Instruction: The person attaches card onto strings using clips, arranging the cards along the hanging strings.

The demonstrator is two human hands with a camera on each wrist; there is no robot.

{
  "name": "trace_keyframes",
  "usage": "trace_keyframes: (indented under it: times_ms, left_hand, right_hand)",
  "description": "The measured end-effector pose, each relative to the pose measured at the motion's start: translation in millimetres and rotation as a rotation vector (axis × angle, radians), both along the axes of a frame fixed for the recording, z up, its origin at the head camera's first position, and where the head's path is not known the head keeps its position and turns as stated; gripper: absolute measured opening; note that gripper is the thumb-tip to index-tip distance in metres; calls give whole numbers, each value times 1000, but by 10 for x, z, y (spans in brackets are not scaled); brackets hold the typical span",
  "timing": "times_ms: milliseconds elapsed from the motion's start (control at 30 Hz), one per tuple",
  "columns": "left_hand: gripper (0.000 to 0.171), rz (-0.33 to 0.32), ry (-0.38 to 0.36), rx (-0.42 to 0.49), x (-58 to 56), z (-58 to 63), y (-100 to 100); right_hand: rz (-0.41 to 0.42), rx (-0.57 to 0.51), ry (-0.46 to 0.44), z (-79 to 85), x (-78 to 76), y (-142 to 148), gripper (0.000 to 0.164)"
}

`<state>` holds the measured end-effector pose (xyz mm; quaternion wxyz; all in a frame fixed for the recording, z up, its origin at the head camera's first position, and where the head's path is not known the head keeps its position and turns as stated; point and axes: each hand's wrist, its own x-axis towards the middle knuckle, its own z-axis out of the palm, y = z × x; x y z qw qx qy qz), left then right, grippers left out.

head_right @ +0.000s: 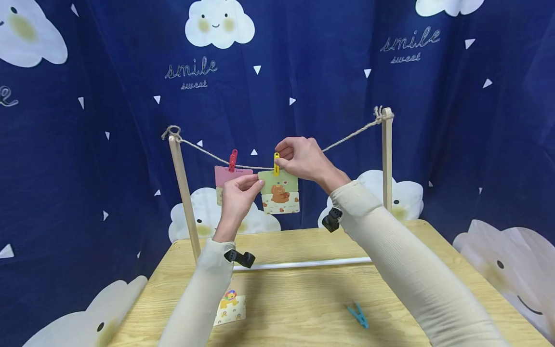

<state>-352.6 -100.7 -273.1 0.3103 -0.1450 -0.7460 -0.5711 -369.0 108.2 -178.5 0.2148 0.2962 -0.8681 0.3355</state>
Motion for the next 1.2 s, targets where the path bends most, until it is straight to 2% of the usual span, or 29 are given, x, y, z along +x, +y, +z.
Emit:
trace_keyframes:
  times_ms: [133,267,433,600,767,967,1067,1200]
  left_hand:
    - [21,14,0,-25,15,-32,-27]
    - [22,23,2,-40,52,-114,-88]
    - [20,16,-7,-69,182,-205,-166]
    - [17,-26,-34,-105,320,-271,-251]
    - [16,-64,-102,-173,398,-416,-344]
    - [15,-87,-202,-282,493,-746,-475]
    - [15,-78,-244,-327,514,-912,-566]
    - [14,-59,-292,-364,535,-1070,-682]
  right_hand:
    - [12,-40,21,-2,41,41,33]
    - [7,-96,71,-42,123,109,31]
    - [-34,-157,152,-178,283,220,27]
    - [-54,-198,162,-382,447,380,24]
    - [-43,-214,140,-710,573,587,21]
    - [-51,-143,121,-1226,693,800,22]
    - [-62,-95,78,-1472,730,906,23]
    - [-72,-73,-25,-1757,753,1037,21]
